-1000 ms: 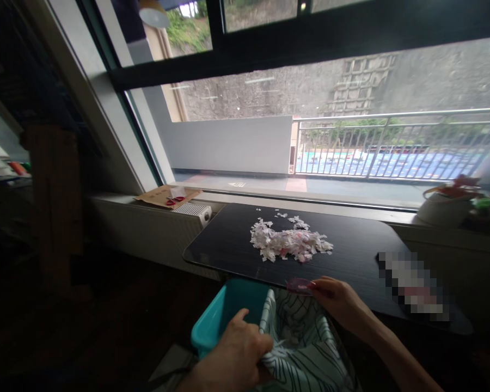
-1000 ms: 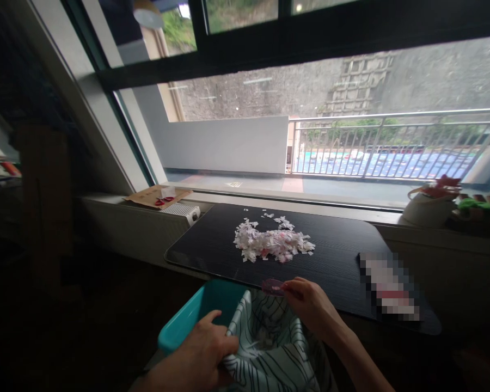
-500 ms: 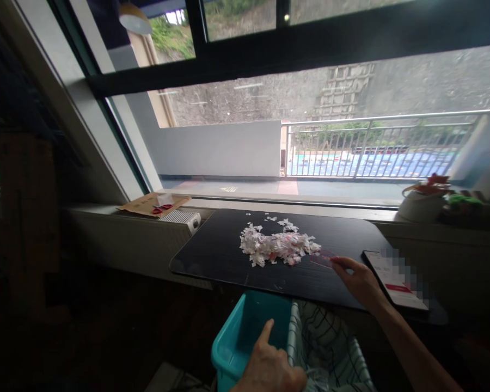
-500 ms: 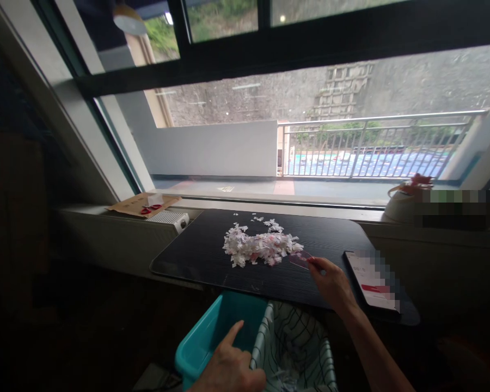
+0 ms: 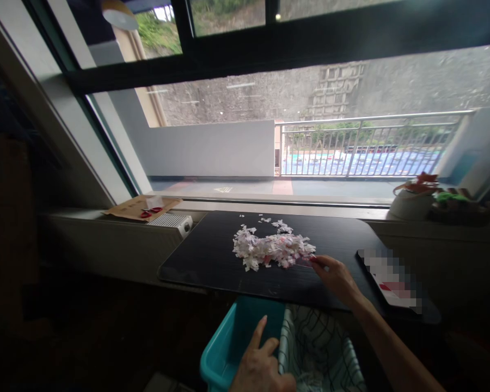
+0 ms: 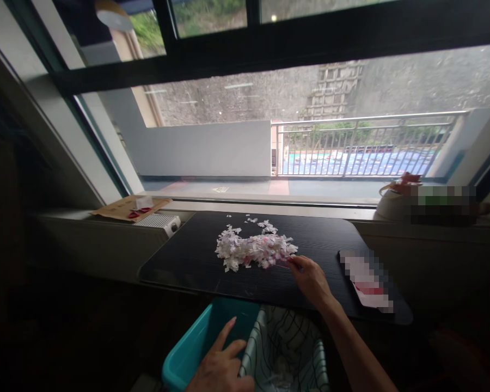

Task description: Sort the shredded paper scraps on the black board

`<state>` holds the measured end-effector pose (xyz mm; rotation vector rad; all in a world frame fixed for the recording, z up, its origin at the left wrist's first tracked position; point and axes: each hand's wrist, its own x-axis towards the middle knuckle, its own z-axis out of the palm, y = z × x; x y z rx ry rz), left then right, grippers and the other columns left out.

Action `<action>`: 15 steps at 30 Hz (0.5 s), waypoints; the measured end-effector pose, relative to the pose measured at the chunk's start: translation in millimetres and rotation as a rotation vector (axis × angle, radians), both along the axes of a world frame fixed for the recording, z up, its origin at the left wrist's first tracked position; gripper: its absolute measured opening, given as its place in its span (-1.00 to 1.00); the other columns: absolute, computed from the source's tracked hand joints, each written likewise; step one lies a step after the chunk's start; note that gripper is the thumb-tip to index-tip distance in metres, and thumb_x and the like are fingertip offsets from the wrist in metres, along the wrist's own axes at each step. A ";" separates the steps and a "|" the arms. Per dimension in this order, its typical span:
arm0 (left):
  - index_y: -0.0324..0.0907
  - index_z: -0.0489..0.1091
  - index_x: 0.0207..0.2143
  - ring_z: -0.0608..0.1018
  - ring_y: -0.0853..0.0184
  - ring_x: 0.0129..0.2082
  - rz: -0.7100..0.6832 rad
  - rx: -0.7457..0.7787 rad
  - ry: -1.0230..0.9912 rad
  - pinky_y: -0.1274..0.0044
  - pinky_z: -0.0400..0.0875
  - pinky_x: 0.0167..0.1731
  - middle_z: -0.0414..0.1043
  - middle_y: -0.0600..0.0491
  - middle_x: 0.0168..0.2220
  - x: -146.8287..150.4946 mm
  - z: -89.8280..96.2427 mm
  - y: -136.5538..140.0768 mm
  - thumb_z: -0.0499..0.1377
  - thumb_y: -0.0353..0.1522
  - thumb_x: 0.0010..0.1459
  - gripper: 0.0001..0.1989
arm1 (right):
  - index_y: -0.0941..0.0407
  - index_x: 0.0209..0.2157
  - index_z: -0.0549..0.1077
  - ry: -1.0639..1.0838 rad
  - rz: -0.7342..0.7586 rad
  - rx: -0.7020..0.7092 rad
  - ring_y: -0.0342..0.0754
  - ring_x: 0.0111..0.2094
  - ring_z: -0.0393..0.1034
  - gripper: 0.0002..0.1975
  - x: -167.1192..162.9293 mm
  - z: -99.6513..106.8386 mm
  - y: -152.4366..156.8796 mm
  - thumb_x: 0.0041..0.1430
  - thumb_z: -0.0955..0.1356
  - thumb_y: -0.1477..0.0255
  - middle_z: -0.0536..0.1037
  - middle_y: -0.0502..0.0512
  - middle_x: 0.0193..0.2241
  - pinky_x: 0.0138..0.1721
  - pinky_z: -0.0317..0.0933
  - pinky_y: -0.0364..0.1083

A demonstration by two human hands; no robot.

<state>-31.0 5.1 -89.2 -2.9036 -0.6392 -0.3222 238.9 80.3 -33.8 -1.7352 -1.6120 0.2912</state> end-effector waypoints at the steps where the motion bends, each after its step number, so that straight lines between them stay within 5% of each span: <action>1: -0.10 0.35 -0.58 0.40 0.21 -0.35 0.001 0.006 -0.010 0.00 -0.31 0.15 0.26 0.15 -0.68 -0.5 0.0 -0.3 0.22 -0.43 -0.01 -0.86 | 0.09 -0.28 0.60 -0.006 0.005 -0.007 0.06 -0.29 0.50 -0.68 0.0 0.5 -1.4 0.13 0.26 0.27 0.64 0.13 -0.29 -0.27 0.28 -0.06; 15: -0.09 0.36 -0.61 0.38 0.23 -0.39 0.017 0.004 -0.065 0.02 -0.35 0.16 0.23 0.16 -0.72 -4.4 5.5 1.4 0.21 -0.40 0.01 -0.83 | 0.07 -0.30 0.60 -0.054 0.079 -0.040 0.03 -0.34 0.48 -0.68 -11.6 11.6 -2.9 0.14 0.24 0.29 0.63 0.09 -0.36 -0.33 0.24 -0.08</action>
